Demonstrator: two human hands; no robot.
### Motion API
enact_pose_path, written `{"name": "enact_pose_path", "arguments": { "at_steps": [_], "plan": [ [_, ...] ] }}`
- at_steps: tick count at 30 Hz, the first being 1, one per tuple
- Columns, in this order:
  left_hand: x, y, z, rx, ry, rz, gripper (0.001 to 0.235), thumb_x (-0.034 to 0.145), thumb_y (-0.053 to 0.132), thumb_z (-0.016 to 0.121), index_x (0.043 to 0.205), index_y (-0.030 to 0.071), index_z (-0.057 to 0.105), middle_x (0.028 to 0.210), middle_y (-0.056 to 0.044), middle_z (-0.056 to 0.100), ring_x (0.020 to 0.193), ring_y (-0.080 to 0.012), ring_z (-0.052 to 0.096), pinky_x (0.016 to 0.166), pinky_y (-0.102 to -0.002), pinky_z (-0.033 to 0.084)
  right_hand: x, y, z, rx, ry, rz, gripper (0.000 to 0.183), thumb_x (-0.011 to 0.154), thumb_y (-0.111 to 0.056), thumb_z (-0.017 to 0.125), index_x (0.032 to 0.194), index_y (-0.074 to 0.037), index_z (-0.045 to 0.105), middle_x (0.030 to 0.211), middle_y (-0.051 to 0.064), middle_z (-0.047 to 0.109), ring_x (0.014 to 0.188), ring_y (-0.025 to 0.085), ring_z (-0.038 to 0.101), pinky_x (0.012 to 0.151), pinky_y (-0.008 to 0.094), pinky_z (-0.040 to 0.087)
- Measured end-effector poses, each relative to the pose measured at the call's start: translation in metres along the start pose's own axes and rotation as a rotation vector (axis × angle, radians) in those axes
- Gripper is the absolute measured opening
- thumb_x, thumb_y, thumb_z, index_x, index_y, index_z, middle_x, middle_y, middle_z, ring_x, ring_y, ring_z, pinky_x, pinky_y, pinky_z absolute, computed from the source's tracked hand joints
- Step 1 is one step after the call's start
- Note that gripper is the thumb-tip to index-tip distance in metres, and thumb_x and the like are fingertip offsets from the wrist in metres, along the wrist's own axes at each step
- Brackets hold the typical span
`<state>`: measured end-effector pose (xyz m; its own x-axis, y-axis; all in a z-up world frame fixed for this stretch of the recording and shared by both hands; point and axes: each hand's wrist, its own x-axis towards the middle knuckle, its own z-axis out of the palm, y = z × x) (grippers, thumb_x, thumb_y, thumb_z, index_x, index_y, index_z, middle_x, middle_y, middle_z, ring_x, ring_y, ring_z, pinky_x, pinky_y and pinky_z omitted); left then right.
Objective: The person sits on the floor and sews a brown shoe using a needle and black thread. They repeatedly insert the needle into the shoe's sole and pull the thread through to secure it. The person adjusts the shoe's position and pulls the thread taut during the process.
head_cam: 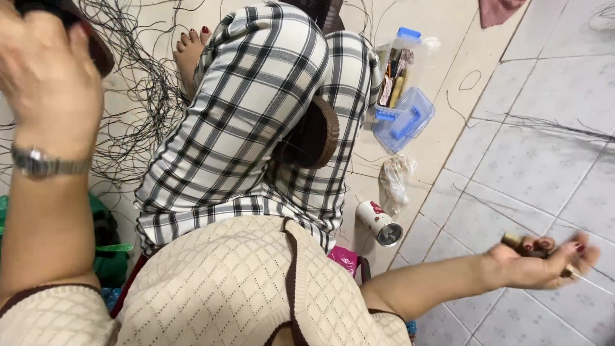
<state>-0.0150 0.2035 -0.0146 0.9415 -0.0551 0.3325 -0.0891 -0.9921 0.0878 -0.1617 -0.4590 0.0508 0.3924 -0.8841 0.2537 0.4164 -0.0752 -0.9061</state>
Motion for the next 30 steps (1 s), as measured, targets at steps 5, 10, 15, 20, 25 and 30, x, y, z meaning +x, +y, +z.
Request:
{"name": "enact_pose_path", "arguments": {
  "at_steps": [5, 10, 15, 20, 25, 30],
  "plan": [
    [0.014, 0.116, -0.053, -0.849, -0.179, 0.295, 0.026, 0.096, -0.009, 0.065, 0.119, -0.016, 0.055, 0.127, -0.036, 0.059, 0.08, -0.0318, 0.068, 0.067, -0.031, 0.063, -0.098, 0.005, 0.084, -0.787, -0.548, -0.298, 0.037, 0.092, 0.013, 0.054, 0.125, -0.004, 0.057, 0.118, 0.015, 0.06, 0.102, 0.024, 0.057, 0.09, 0.035, 0.05],
    [-0.003, 0.166, -0.03, -0.802, -0.461, 0.424, 0.035, 0.096, 0.026, 0.067, 0.072, 0.001, 0.071, 0.078, -0.013, 0.068, 0.063, -0.0338, 0.069, 0.052, -0.039, 0.051, -0.212, 0.029, 0.152, -0.455, -1.138, 0.176, 0.03, 0.087, -0.005, 0.073, 0.115, 0.002, 0.067, 0.107, 0.017, 0.07, 0.06, 0.018, 0.067, 0.043, 0.025, 0.05],
    [-0.002, 0.173, -0.023, -0.801, -0.403, 0.36, 0.04, 0.093, 0.031, 0.072, 0.064, 0.004, 0.069, 0.07, -0.007, 0.064, 0.05, -0.0289, 0.065, 0.044, -0.034, 0.047, -0.228, 0.049, 0.146, -0.483, -1.229, 0.244, 0.007, 0.087, -0.01, 0.076, 0.081, -0.007, 0.075, 0.052, -0.002, 0.062, 0.037, 0.01, 0.04, 0.037, 0.02, 0.03],
    [-0.009, 0.178, -0.014, -0.712, -0.153, 0.381, 0.045, 0.098, 0.033, 0.073, 0.06, 0.009, 0.063, 0.065, 0.003, 0.053, 0.042, -0.0157, 0.055, 0.039, -0.025, 0.043, -0.235, 0.06, 0.145, -0.323, -1.017, 0.262, 0.015, 0.086, -0.006, 0.075, 0.072, -0.001, 0.072, 0.054, 0.006, 0.056, 0.048, 0.011, 0.041, 0.048, 0.026, 0.038],
    [-0.02, 0.185, 0.004, -0.599, -0.008, 0.386, 0.043, 0.097, 0.029, 0.073, 0.06, 0.012, 0.059, 0.065, 0.005, 0.048, 0.042, -0.0131, 0.052, 0.038, -0.022, 0.04, -0.235, 0.082, 0.14, -0.296, -0.992, 0.251, 0.018, 0.085, -0.002, 0.076, 0.07, 0.003, 0.069, 0.051, 0.006, 0.052, 0.048, 0.009, 0.038, 0.046, 0.025, 0.038],
    [-0.032, 0.192, 0.016, -0.554, 0.061, 0.39, 0.043, 0.094, 0.023, 0.074, 0.056, 0.012, 0.056, 0.062, 0.003, 0.047, 0.042, -0.0147, 0.053, 0.04, -0.022, 0.041, -0.207, 0.028, 0.196, -0.563, -1.238, 0.001, 0.029, 0.104, -0.021, 0.062, 0.119, 0.002, 0.071, 0.065, 0.015, 0.063, 0.042, 0.011, 0.04, 0.04, 0.024, 0.031]
  ]
}}
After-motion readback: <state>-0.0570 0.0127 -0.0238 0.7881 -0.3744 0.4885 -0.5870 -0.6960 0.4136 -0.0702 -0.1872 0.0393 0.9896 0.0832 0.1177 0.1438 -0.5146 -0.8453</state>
